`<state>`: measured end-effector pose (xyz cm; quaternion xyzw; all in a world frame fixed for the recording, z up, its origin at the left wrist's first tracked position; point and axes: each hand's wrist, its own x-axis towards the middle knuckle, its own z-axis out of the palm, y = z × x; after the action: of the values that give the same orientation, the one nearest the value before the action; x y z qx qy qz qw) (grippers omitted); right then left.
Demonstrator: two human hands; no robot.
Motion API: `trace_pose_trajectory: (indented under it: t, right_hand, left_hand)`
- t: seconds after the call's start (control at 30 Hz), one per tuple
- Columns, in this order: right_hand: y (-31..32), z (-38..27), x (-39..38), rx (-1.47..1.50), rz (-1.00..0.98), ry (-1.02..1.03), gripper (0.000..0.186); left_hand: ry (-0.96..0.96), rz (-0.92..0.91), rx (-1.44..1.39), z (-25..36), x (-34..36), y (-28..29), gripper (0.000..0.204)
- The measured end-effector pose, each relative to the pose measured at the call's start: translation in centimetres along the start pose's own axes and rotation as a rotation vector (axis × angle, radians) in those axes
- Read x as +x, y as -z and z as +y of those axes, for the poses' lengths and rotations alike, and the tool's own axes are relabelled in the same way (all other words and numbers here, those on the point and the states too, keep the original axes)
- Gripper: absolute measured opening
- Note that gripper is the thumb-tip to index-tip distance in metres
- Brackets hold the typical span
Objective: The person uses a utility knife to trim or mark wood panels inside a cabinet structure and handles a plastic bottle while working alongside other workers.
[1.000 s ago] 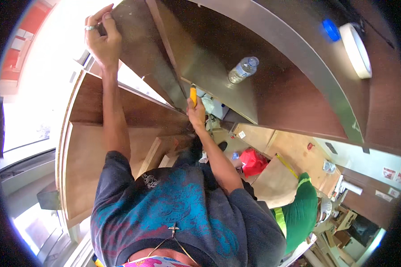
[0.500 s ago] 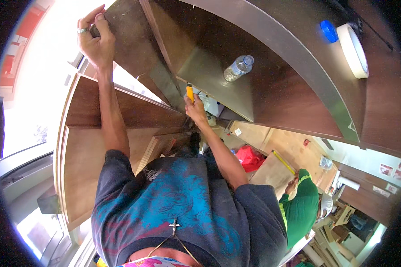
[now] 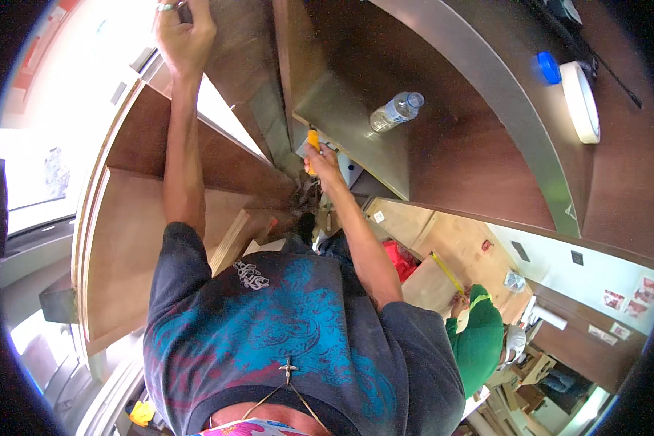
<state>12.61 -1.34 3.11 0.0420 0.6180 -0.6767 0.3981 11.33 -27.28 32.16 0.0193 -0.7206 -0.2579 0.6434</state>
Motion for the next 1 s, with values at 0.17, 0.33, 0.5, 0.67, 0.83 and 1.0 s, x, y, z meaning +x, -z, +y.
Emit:
trace_pose_trajectory:
  t: [0.17, 0.33, 0.5, 0.67, 0.83, 1.0]
  right_hand:
    - [0.6, -0.8, 0.1, 0.011, -0.052, -0.060, 0.021]
    - [-0.2, 0.9, -0.5, -0.203, 0.042, 0.110, 0.021]
    - [-0.5, 1.9, -0.2, -0.370, 0.110, 0.237, 0.023]
    - [-0.8, 2.0, -1.1, -0.299, 0.023, 0.205, 0.021]
    - [-3.2, 3.9, -10.7, -0.515, -0.252, 0.048, 0.025]
    - [3.8, -4.3, -10.0, -0.429, -0.043, 0.256, 0.045]
  left_hand:
    - [-0.012, 0.002, 0.024, 0.0, 0.1, 0.2, 0.014]
    - [0.026, -0.022, 0.040, 0.0, -0.1, 0.4, 0.014]
    - [0.025, -0.033, 0.038, -0.2, 0.2, 0.4, 0.015]
    - [0.044, -0.007, 0.005, 0.3, 0.7, 0.8, 0.015]
    - [0.082, -0.040, 0.009, 0.6, 0.1, 0.4, 0.014]
    - [-0.034, 0.049, -0.006, -0.2, -0.1, -0.2, 0.014]
